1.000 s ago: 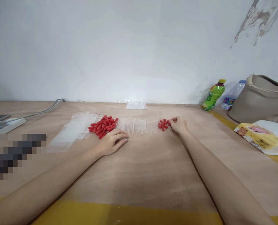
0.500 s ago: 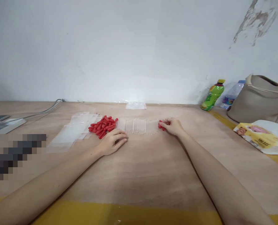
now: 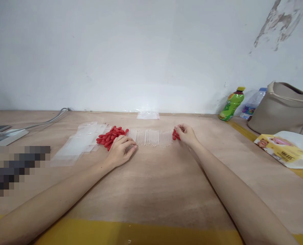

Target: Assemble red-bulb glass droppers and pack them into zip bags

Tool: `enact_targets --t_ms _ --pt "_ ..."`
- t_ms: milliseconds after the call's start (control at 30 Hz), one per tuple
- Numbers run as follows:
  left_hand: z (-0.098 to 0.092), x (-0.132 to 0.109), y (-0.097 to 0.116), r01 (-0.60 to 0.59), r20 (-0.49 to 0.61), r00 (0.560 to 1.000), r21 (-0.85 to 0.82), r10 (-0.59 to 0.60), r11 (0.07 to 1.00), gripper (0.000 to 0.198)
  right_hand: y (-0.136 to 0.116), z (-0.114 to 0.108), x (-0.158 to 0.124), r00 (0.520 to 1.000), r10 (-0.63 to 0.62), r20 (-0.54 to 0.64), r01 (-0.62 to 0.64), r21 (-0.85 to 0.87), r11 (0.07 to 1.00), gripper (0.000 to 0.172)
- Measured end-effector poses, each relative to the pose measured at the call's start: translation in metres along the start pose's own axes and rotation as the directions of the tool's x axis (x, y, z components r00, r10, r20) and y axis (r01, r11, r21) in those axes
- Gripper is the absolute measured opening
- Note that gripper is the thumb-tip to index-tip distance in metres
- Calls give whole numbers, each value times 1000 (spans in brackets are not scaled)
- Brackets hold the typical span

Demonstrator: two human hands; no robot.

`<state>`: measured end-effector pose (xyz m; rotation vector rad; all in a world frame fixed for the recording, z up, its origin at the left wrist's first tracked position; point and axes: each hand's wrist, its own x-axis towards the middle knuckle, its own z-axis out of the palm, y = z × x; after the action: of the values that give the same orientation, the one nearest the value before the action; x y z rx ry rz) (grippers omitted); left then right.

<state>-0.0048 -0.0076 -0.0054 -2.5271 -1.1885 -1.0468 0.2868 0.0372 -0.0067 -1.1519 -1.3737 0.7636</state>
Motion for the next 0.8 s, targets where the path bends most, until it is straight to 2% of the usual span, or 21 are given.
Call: enact_targets --t_ms 133,200,333,400,567,700,800 --pt "7 15 2 155 -55 987 142 -148 978 13 -5 38 -20 984 -173 -31 172 -42 984 34" --pt "12 26 4 203 -47 979 187 -198 961 11 -9 53 -33 974 -226 2 224 -150 963 26" --pt "28 47 8 309 0 948 228 -317 923 11 -16 61 -51 889 -441 123 456 -326 828 12" --pt "36 56 11 324 56 936 251 -348 912 17 -17 59 -53 861 -490 141 506 -350 789 9" --pt "46 70 20 292 154 919 353 -363 889 27 -16 58 -52 856 -478 196 516 -352 781 11" --pt "45 78 25 359 201 868 380 -454 853 29 -14 59 -51 893 -415 173 450 -376 810 1" --pt "45 85 26 419 216 828 375 -517 827 28 -12 59 -50 911 -383 155 413 -395 821 13"
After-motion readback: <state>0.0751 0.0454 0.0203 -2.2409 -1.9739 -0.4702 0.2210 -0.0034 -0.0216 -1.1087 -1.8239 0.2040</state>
